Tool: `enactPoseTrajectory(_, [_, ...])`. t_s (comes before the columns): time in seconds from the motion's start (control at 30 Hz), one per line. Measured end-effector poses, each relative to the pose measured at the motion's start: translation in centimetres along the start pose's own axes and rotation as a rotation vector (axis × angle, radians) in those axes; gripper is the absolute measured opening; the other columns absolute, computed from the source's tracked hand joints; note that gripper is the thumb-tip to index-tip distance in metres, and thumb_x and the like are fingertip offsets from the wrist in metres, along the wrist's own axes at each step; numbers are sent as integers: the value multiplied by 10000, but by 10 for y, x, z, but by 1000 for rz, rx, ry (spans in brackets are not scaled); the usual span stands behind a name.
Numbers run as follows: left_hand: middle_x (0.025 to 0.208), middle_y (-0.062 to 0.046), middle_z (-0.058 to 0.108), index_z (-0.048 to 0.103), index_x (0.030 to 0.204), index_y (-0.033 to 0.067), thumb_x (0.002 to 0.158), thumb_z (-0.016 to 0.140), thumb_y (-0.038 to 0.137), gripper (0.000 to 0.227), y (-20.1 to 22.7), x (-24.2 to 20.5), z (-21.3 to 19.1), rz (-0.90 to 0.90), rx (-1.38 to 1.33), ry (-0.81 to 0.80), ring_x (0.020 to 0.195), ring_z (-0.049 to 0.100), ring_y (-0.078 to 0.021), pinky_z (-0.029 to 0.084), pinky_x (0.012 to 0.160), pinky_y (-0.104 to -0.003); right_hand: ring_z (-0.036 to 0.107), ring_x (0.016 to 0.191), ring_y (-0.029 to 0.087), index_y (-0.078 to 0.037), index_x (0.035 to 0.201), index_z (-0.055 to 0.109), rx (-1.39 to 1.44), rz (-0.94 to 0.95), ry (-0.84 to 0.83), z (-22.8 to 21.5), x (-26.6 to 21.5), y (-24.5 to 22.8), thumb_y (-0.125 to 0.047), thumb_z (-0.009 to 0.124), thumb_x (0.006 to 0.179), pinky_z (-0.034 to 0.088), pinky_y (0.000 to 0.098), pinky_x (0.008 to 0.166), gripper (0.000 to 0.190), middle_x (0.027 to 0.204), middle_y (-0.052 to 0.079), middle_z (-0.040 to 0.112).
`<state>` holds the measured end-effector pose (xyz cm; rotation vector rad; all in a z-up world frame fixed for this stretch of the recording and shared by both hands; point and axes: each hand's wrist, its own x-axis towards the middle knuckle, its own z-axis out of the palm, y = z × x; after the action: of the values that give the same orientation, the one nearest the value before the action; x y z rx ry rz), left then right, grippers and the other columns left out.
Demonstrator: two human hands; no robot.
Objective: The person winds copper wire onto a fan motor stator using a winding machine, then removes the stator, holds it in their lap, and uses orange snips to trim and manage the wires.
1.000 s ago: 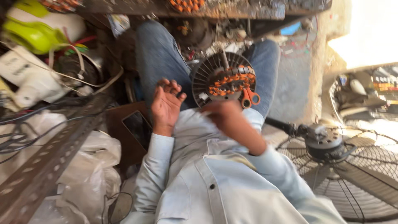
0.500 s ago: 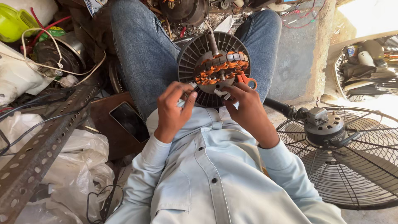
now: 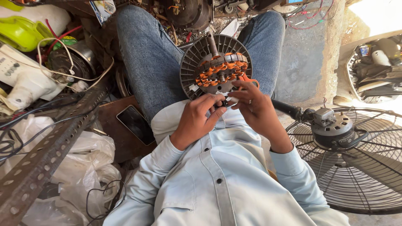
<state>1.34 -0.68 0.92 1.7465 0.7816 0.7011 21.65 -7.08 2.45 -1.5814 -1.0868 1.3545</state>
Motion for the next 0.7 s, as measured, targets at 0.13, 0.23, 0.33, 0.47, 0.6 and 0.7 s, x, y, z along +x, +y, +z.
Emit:
enactPoseTrajectory(0.13, [834,-79,695,659,1051,-8,967,730,125,173,-1,0,7,-224,-120,4,640,671,-163,471,543,-297,745,1059,176,21,1336,543,-14,-59,-20,7,-2,13,156,592,930,616,310,888,431,1097,116,768])
enactPoseTrajectory(0.23, [829,-60,702,666,1014,-9,976,724,106,135,-8,-2,9,-336,-198,24,652,669,-135,482,552,-275,728,1078,183,27,1315,571,124,-51,-35,15,-1,30,136,640,938,609,320,913,398,1124,118,744])
enactPoseTrajectory(0.33, [874,-60,712,654,1023,-13,952,725,57,122,-13,-6,14,-226,-242,60,763,738,-139,575,676,-266,713,1109,176,33,1295,579,257,-49,-29,22,-1,44,103,667,947,610,324,936,366,1165,113,711])
enactPoseTrajectory(0.47, [909,-77,695,646,985,-7,965,723,35,90,-12,-7,13,-120,-172,139,782,734,-163,589,700,-273,685,1025,125,36,1243,601,308,10,19,25,-1,49,80,750,888,605,309,909,387,1077,92,687])
enactPoseTrajectory(0.6, [907,-81,686,645,985,-7,972,721,39,89,-7,-7,12,-66,-117,169,784,703,-182,571,707,-294,699,856,130,24,1156,652,493,149,6,30,-2,54,72,754,899,584,278,749,281,953,97,727])
enactPoseTrajectory(0.7, [948,-75,688,633,1026,-2,1004,691,40,76,-5,-9,11,-20,-117,136,844,708,-182,572,757,-295,642,937,77,24,1093,667,577,-30,34,35,-4,56,88,781,924,549,233,840,214,997,41,678])
